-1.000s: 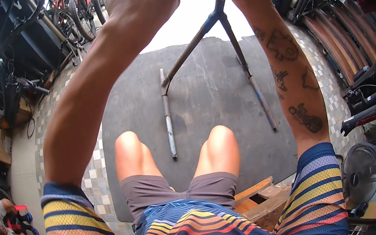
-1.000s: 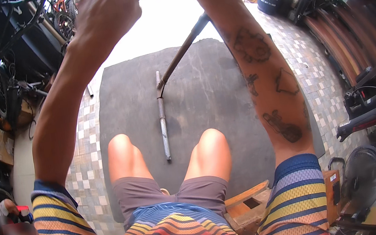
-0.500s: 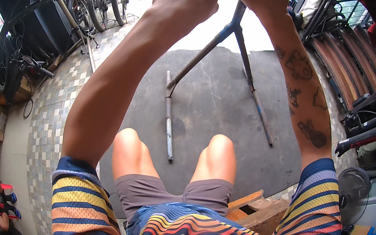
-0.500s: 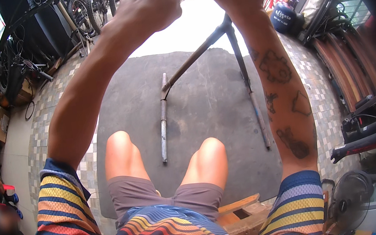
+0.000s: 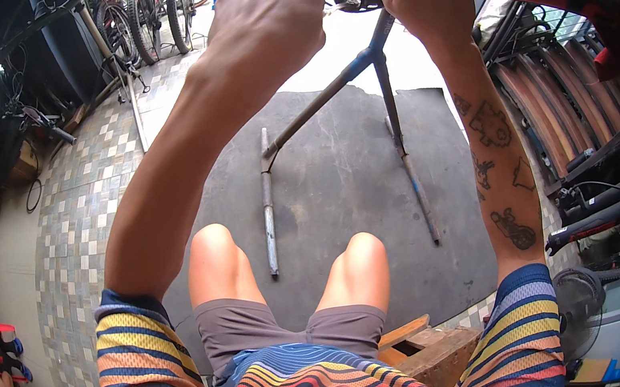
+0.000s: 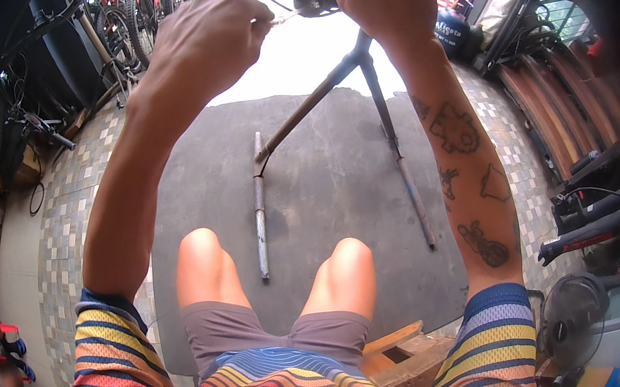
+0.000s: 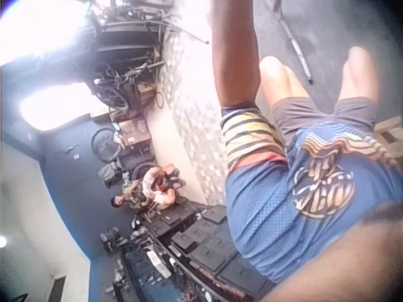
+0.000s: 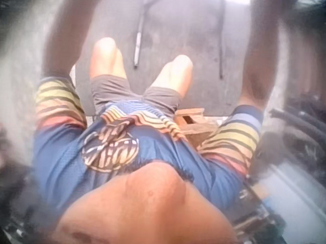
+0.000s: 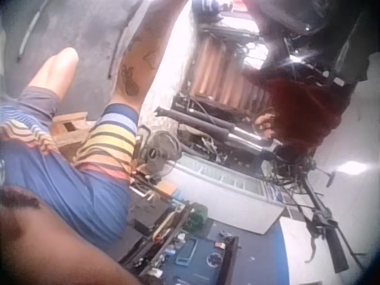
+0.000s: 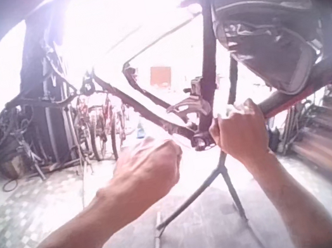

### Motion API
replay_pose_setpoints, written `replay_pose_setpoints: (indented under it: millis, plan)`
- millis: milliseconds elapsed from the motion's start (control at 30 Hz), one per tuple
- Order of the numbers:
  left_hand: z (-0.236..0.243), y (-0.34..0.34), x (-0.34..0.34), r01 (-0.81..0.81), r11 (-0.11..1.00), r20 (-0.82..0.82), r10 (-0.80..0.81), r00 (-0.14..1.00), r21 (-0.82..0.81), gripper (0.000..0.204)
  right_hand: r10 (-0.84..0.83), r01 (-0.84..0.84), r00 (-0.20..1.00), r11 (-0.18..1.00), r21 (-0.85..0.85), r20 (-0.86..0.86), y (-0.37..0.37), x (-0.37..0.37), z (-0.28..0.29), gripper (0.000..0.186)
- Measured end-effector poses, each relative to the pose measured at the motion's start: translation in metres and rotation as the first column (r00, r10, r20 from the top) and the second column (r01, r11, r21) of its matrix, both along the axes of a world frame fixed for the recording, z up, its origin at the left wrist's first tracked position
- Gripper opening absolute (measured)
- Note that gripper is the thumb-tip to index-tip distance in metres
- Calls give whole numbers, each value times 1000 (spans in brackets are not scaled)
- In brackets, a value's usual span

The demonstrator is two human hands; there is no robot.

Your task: The person uses a hammer and metal sleeve to press a bearing into a bicycle fork steerer tube, then installs the fork into the frame and tightens the headset with a wrench.

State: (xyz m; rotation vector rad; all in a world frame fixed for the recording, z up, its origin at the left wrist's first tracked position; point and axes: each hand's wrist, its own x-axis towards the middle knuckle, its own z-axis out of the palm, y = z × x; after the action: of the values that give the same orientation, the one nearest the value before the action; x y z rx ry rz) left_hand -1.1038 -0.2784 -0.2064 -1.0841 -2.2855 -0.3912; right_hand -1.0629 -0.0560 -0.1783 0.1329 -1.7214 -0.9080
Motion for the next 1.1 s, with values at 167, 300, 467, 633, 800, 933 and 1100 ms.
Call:
replay_pose_setpoints:
  millis: [167, 300, 467, 633, 800, 933, 1100]
  plan:
    - [-30, -22, -2, 231, 930, -33, -231, 972, 287, 23, -16, 14, 1000, 997, -69, -15, -3, -4, 0, 39]
    - [-17, -2, 1, 208, 944, 28, -223, 974, 257, 12, -62, 63, 998, 993, -103, 16, -9, 0, 2, 35]
    - [-1, -3, 12, 190, 945, 31, -205, 978, 265, 9, -58, 65, 997, 988, -140, 49, -12, 2, 3, 30]
    - [10, 4, -1, 233, 958, 109, -252, 961, 167, 11, -94, 102, 994, 982, -160, 57, -15, 2, 3, 29]
    - [13, 8, -18, 224, 920, 268, -315, 910, 322, 17, -147, 159, 986, 974, -164, 83, -18, 1, 4, 29]
    - [3, 7, -29, 202, 910, 363, -337, 868, 362, 23, -143, 149, 988, 981, -125, 55, -19, 1, 6, 30]
    - [-10, 13, -32, 213, 841, 297, -396, 869, 498, 19, -157, 166, 984, 978, -123, 80, -19, 1, 5, 27]
